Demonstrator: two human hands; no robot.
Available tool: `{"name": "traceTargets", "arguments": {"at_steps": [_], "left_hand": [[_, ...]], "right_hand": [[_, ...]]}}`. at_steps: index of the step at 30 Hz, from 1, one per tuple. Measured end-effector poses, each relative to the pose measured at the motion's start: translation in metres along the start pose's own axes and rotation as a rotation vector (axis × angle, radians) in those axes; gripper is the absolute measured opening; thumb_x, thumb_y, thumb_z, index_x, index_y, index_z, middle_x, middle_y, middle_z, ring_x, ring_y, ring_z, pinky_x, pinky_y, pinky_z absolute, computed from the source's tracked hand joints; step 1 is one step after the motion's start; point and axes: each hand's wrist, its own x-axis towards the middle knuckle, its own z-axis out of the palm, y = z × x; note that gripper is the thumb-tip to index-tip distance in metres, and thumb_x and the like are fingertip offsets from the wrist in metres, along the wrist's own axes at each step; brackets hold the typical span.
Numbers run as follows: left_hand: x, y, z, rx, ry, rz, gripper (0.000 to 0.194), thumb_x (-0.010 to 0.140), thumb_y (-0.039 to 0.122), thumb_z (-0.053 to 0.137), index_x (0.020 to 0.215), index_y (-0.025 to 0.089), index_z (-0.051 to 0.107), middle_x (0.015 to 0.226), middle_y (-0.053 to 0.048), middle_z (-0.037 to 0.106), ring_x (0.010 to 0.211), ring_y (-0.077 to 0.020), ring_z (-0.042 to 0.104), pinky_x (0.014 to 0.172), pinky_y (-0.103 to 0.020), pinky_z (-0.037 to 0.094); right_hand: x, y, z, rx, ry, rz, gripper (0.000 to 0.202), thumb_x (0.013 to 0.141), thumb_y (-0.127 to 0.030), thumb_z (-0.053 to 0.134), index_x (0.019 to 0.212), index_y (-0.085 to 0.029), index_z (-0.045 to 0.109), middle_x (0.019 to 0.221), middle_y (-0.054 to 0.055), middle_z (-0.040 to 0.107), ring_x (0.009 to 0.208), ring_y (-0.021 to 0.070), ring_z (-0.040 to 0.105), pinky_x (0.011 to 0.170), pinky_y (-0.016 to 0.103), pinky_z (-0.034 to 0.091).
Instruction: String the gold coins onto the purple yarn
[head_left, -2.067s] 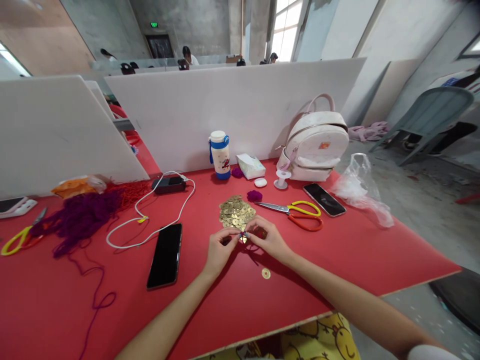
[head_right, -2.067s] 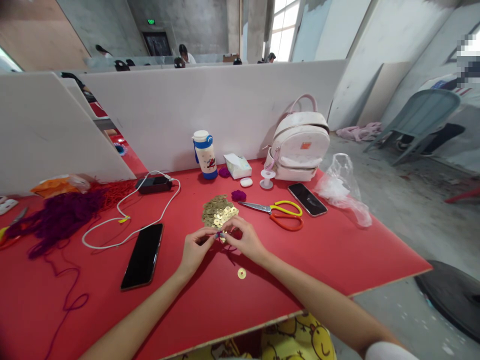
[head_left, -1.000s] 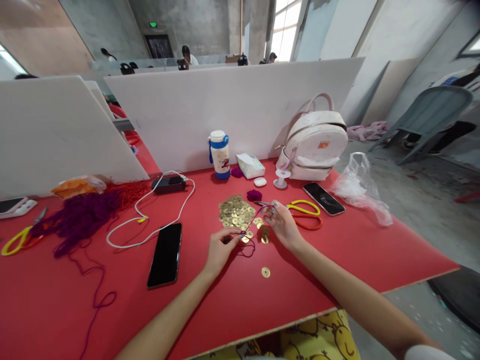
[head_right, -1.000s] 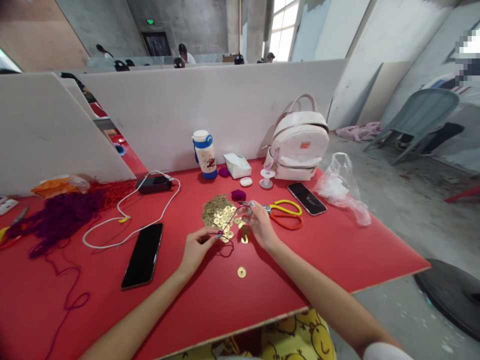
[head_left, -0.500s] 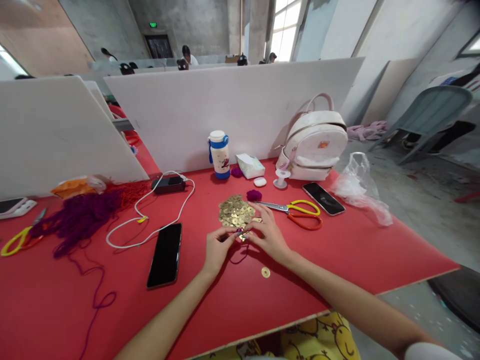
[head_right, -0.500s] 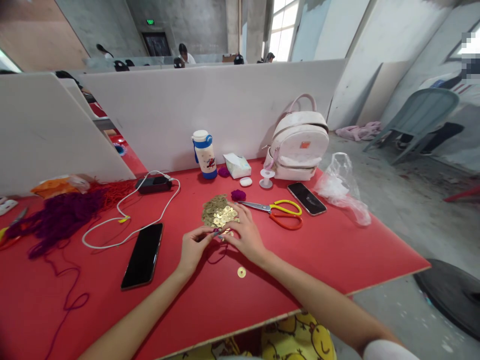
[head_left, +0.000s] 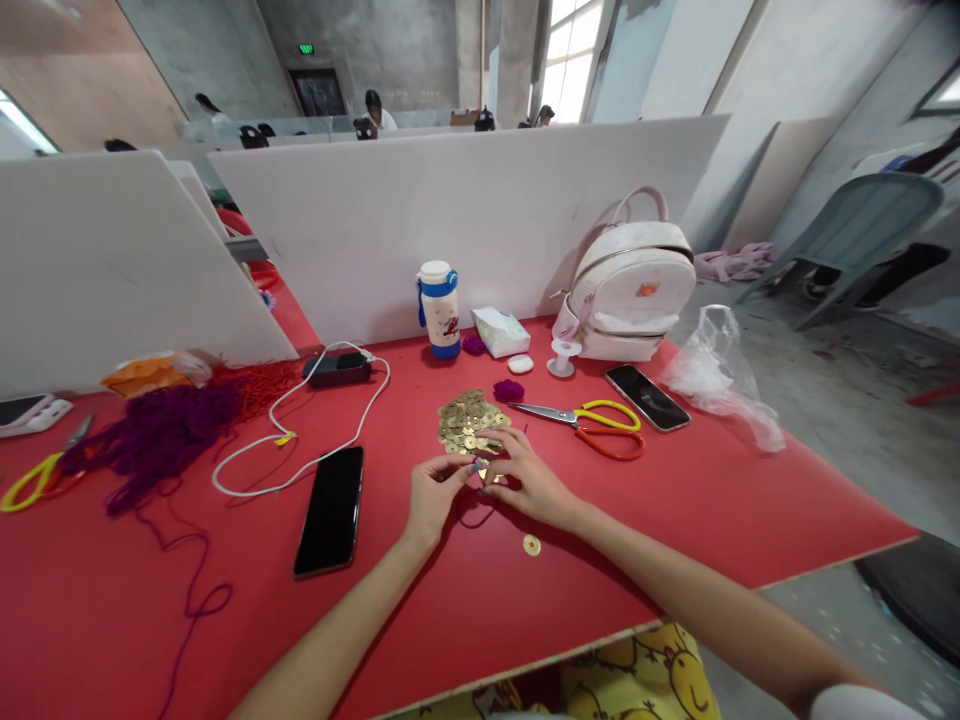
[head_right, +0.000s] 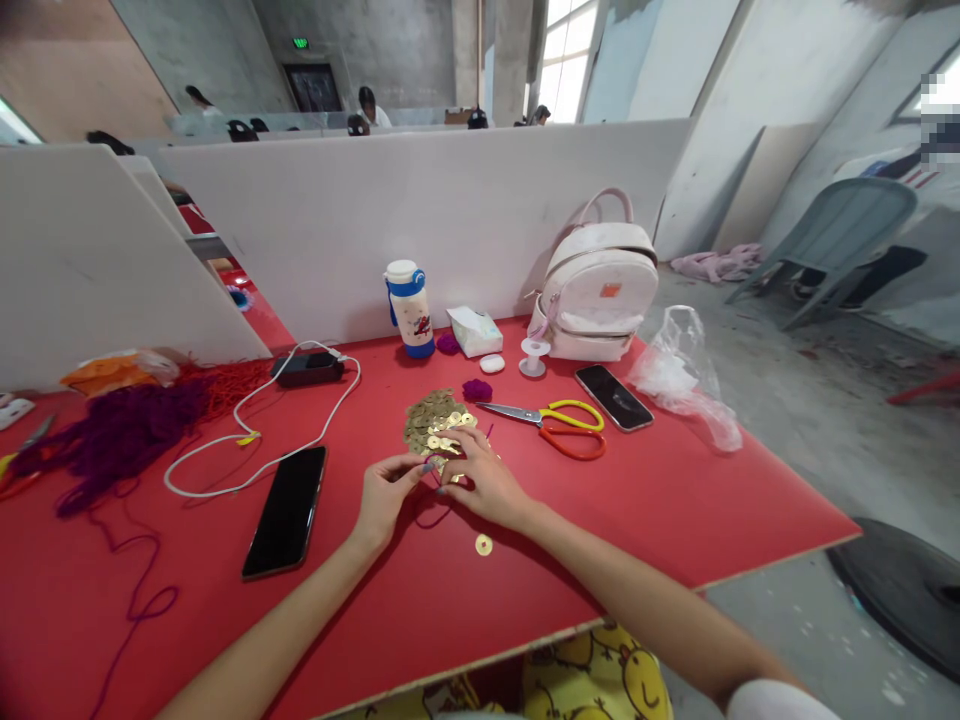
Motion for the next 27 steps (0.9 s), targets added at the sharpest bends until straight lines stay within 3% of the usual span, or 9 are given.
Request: {"name": "traceTargets", "arguments": {"at_steps": [5, 9, 14, 20, 22, 27], "left_hand": [[-0.003, 0.003, 0.002, -0.113, -0.067, -0.068, 0.021, 0.060, 0.033, 0.081, 0.071, 0.016, 0.078, 0.074, -0.007, 0.075, 0.065, -0.0184, 0.066, 0.059, -0.026, 0.053], [-0.005, 0.006, 0.003, -0.197, -0.110, -0.100, 0.025, 0.058, 0.036, 0.083, 0.071, 0.015, 0.077, 0.062, -0.005, 0.072, 0.061, -0.0170, 0.065, 0.059, -0.026, 0.052], [-0.004, 0.006, 0.003, -0.160, -0.108, -0.079, 0.024, 0.058, 0.034, 0.084, 0.072, 0.015, 0.078, 0.063, -0.005, 0.073, 0.060, -0.0171, 0.065, 0.059, -0.026, 0.052], [-0.002, 0.004, 0.002, -0.033, -0.104, -0.078, 0.017, 0.062, 0.027, 0.078, 0.073, 0.015, 0.076, 0.071, -0.006, 0.075, 0.062, -0.0195, 0.068, 0.062, -0.029, 0.054], [-0.002, 0.004, 0.003, 0.000, -0.132, -0.086, 0.014, 0.064, 0.025, 0.076, 0.074, 0.015, 0.075, 0.074, -0.006, 0.075, 0.065, -0.0197, 0.069, 0.065, -0.029, 0.055], [-0.005, 0.004, 0.005, 0.031, -0.196, -0.036, 0.008, 0.069, 0.021, 0.070, 0.074, 0.016, 0.066, 0.071, -0.002, 0.070, 0.066, -0.0165, 0.067, 0.067, -0.026, 0.052]], "right_hand": [[0.000, 0.000, -0.001, -0.041, -0.001, -0.027, 0.005, 0.082, -0.022, 0.067, 0.081, -0.022, 0.073, 0.138, 0.006, 0.049, 0.131, 0.0305, 0.035, 0.106, 0.050, 0.038], [0.000, 0.002, 0.000, -0.018, 0.015, -0.009, 0.008, 0.083, -0.019, 0.065, 0.084, -0.021, 0.073, 0.133, 0.008, 0.053, 0.126, 0.0292, 0.039, 0.104, 0.048, 0.041], [0.000, 0.004, 0.002, 0.046, 0.071, 0.029, 0.010, 0.085, -0.020, 0.063, 0.079, -0.021, 0.070, 0.123, 0.009, 0.058, 0.120, 0.0281, 0.045, 0.100, 0.047, 0.043], [0.002, -0.002, -0.004, 0.406, 0.130, 0.150, 0.025, 0.095, -0.027, 0.046, 0.113, -0.024, 0.062, 0.108, 0.008, 0.063, 0.099, 0.0210, 0.058, 0.091, 0.040, 0.047], [0.003, -0.004, -0.007, 0.541, 0.129, 0.187, 0.024, 0.095, -0.034, 0.046, 0.108, -0.024, 0.065, 0.100, 0.006, 0.065, 0.090, 0.0190, 0.059, 0.085, 0.035, 0.048], [0.003, -0.002, -0.008, 0.706, 0.144, 0.251, 0.042, 0.091, -0.054, 0.050, 0.073, -0.020, 0.066, 0.064, 0.002, 0.057, 0.062, 0.0150, 0.052, 0.065, 0.029, 0.046]]}}
